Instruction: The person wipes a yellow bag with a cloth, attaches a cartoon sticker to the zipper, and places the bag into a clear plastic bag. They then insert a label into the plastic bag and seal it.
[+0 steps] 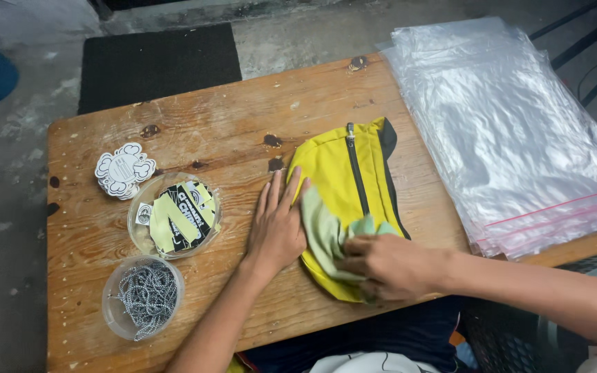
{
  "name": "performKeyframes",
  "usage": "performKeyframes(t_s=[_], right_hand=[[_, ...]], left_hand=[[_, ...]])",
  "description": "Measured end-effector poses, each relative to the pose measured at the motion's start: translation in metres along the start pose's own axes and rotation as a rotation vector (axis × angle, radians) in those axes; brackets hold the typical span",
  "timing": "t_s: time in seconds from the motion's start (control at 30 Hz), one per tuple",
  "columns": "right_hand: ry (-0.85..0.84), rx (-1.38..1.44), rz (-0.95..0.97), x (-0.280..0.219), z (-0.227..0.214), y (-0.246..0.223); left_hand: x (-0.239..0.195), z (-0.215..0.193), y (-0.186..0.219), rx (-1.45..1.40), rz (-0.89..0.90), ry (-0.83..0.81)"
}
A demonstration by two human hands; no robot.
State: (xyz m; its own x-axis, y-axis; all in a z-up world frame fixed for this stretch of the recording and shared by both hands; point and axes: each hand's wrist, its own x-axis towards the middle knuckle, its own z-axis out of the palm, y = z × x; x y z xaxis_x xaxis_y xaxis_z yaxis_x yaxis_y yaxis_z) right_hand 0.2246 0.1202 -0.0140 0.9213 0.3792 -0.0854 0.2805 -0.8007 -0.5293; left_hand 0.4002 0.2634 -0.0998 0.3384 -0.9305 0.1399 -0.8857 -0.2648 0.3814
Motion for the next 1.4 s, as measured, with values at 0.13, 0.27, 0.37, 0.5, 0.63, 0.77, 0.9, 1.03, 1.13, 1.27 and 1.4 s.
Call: performKeyframes(t_s=[0.13, 0.27, 0.37, 0.5, 0.63, 0.77, 0.9, 1.03, 1.13, 1.27, 1.4], right_hand=[[-0.043, 0.153, 0.202, -0.008, -0.016, 0.029], [0.335, -0.467, 0.486, -0.003, -0.018, 0.121], [0.446, -0.705, 0.553, 0.010, -0.009, 0.165], [0.394, -0.743, 0.465, 0.012, 0.021, 0.166], [0.330, -0.602, 0.472, -0.022, 0.038, 0.099], [0.112, -0.346, 0.477, -0.069, 0.053, 0.038], [-0.214, 0.371, 0.334, -0.098, -0.003, -0.023], [-0.124, 0.381, 0.390, -0.088, -0.028, -0.028], [0.216, 0.165, 0.505, -0.072, -0.013, -0.001], [0.324, -0.458, 0.652, -0.046, 0.054, 0.040], [0.251, -0.714, 0.658, -0.057, 0.097, 0.031]], left_hand=[[-0.002, -0.003, -0.002, 0.029, 0.019, -0.034], [-0.001, -0.002, 0.000, 0.032, -0.006, -0.058], [0.000, 0.000, 0.002, 0.047, -0.011, -0.029], [-0.001, 0.005, 0.002, 0.057, -0.018, 0.036], [-0.001, 0.008, 0.000, 0.059, -0.011, 0.049], [0.000, 0.005, 0.004, 0.064, -0.033, 0.042], [0.000, 0.011, 0.001, 0.114, 0.016, 0.113], [-0.001, 0.010, 0.002, 0.116, 0.013, 0.123], [-0.003, 0.006, 0.006, 0.051, -0.090, -0.008], [-0.001, 0.008, 0.004, 0.043, -0.082, 0.004], [-0.001, 0.008, 0.004, 0.047, -0.078, 0.011]])
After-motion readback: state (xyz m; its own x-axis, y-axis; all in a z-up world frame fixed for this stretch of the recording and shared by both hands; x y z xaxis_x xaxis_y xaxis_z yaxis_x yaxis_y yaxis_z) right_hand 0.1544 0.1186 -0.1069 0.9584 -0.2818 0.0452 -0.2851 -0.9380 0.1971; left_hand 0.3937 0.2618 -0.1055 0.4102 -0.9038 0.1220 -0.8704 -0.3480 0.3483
